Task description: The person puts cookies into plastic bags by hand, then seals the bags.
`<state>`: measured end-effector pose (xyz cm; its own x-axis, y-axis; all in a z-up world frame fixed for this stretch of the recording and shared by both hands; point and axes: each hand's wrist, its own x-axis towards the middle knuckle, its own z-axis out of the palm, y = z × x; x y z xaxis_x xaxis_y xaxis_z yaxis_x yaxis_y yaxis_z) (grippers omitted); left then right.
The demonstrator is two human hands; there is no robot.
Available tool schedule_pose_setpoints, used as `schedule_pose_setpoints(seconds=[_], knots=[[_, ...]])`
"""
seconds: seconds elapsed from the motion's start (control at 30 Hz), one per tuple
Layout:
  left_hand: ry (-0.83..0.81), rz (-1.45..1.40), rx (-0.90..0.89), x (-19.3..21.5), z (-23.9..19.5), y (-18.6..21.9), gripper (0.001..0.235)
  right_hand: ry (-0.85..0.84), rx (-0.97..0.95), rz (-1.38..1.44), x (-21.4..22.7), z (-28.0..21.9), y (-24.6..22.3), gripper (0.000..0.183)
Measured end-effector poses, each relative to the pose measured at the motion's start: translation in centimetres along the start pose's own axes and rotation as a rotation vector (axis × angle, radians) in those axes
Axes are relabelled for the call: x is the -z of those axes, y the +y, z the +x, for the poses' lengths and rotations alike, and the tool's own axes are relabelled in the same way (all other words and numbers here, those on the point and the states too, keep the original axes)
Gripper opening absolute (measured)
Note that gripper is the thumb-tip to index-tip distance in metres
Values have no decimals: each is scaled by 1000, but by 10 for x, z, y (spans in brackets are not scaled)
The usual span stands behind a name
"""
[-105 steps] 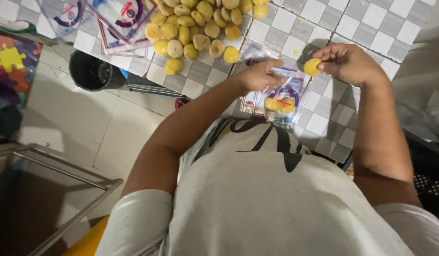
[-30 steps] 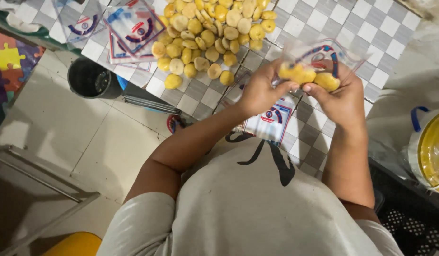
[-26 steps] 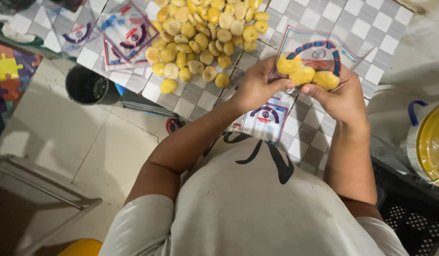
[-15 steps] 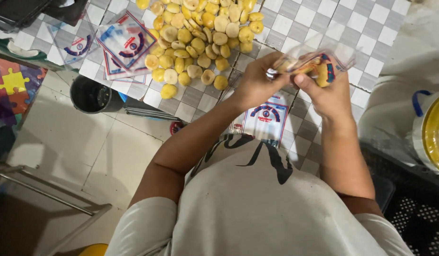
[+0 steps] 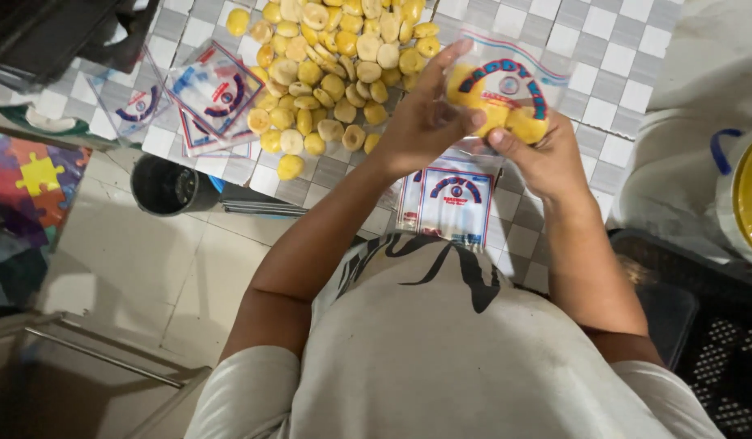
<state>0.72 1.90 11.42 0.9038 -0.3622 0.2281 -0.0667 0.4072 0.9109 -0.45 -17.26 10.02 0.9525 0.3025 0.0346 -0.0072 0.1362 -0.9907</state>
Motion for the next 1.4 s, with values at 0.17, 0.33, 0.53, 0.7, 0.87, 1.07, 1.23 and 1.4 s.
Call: schedule_pose_setpoints(seconds=[0.17, 0.33, 0.53, 0.7, 0.87, 1.07, 1.23, 1.4], knots=[[28, 165, 135, 8, 3, 16, 48, 7, -52, -122, 1, 1, 5, 28], [-21, 189, -51, 10, 11, -2, 20, -14, -81, -317, 7, 3, -7, 29], [54, 196, -165, 2, 16, -12, 19, -74, -60, -544, 4, 7, -30, 35], [37, 280, -72, 11, 18, -8, 19, -84, -76, -491, 31, 10, -12, 26], [186, 36, -124, 11, 26, -27, 7, -108, 65, 119, 41, 18, 1, 47], [180, 5, -418, -2, 35, -27, 14, -54, 99, 379, 5, 22, 10, 56], [179, 57, -128, -8, 28, -10, 19, 83, 161, 314, 0, 28, 0, 42], [185, -26, -150, -5, 29, -15, 11, 90, 208, 280, 6, 27, 14, 51]])
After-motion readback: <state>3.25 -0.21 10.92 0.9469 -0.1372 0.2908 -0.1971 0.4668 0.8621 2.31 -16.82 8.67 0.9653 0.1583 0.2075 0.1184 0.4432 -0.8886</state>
